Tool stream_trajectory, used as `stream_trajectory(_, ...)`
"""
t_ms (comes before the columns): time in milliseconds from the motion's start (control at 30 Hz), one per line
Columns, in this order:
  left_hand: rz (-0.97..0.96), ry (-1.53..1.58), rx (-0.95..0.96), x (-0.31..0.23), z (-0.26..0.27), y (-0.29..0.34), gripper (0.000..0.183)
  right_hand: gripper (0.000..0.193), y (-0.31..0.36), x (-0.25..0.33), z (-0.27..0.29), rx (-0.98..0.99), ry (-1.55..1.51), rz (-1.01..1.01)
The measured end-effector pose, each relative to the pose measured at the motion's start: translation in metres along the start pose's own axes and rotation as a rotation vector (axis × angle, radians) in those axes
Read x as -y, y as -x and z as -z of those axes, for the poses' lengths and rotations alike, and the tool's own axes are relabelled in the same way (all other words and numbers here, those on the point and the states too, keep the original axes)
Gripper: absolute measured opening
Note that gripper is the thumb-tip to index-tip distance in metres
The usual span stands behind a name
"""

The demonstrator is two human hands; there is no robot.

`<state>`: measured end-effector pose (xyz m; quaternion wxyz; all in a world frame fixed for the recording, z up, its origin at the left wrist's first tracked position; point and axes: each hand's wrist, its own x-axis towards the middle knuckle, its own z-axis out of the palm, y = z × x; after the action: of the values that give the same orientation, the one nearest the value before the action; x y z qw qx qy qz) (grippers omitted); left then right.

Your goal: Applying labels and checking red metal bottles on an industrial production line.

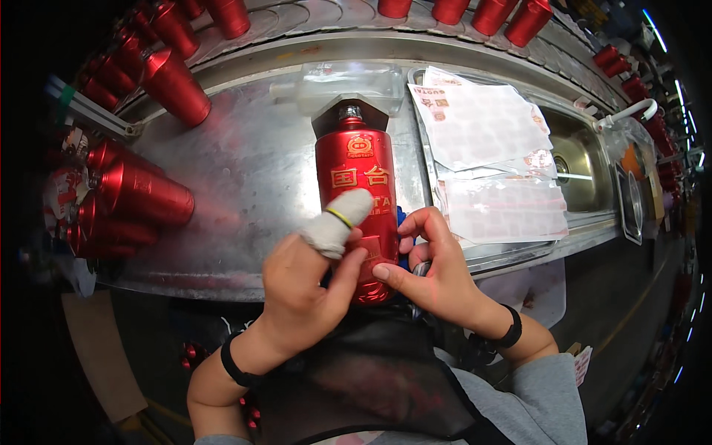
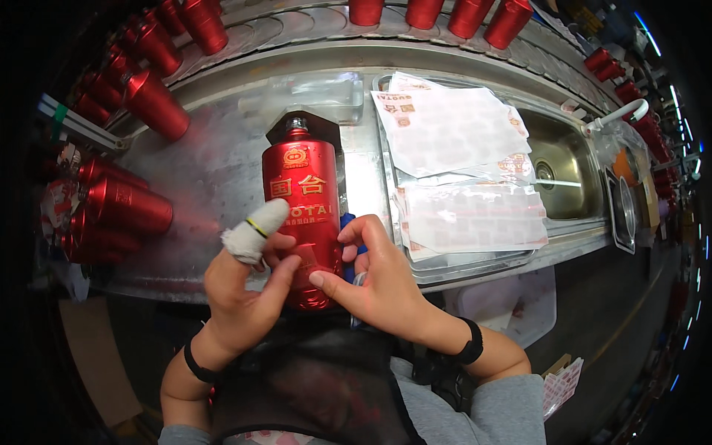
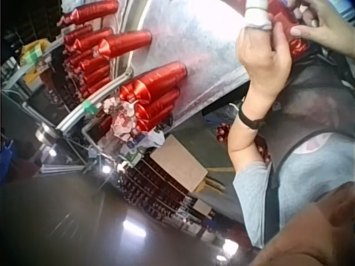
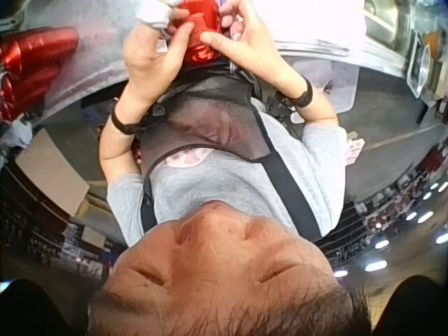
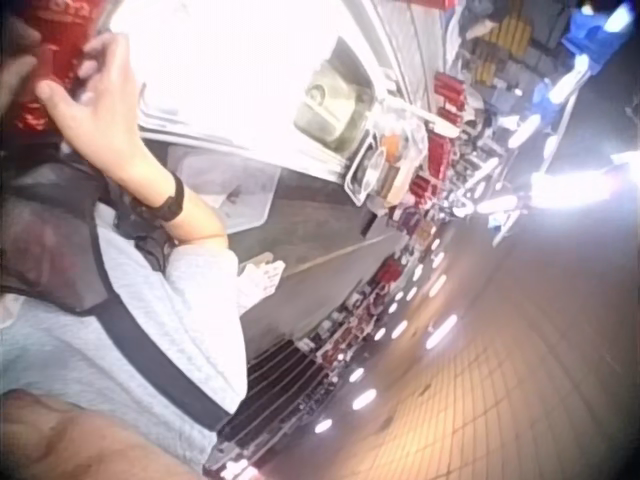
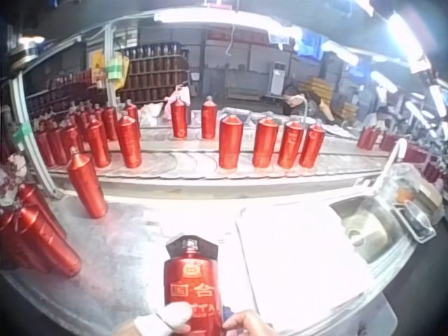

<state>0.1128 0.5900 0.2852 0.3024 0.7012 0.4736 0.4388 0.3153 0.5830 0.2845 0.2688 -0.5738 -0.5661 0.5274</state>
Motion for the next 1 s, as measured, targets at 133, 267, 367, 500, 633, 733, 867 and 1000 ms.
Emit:
stream_trajectory(133,0.247,0.088,-0.096,0.012,0.005,0.014,0.055,0.055,0.003,0.006,0.0,0.013,-0.031,-0.046)
stream_trajectory(267,0.375,0.359,0.016,0.019,0.004,0.031,0.08,0.052,-0.002,0.001,0.0,0.036,-0.091,-0.045)
stream_trajectory(367,0.415,0.564,0.186,0.01,-0.001,0.023,0.093,0.048,-0.004,-0.005,0.0,0.009,-0.193,-0.062)
stream_trajectory(500,0.486,0.555,0.191,0.014,-0.009,0.024,0.095,0.048,-0.003,-0.002,-0.003,0.008,-0.232,-0.071)
stream_trajectory(633,0.526,0.583,0.215,0.013,-0.004,0.024,0.095,0.052,-0.002,0.004,-0.002,0.004,-0.083,-0.015)
stream_trajectory(733,0.474,0.58,0.211,0.018,-0.002,0.027,0.097,0.055,-0.001,0.009,-0.001,0.028,-0.043,-0.041)
stream_trajectory(867,0.411,0.558,0.23,0.029,-0.001,0.028,0.098,0.057,-0.001,0.004,-0.003,0.021,-0.049,-0.021)
stream_trajectory(1000,0.345,0.486,0.223,0.028,0.0,0.031,0.097,0.057,-0.012,0.015,-0.004,0.0,-0.114,-0.073)
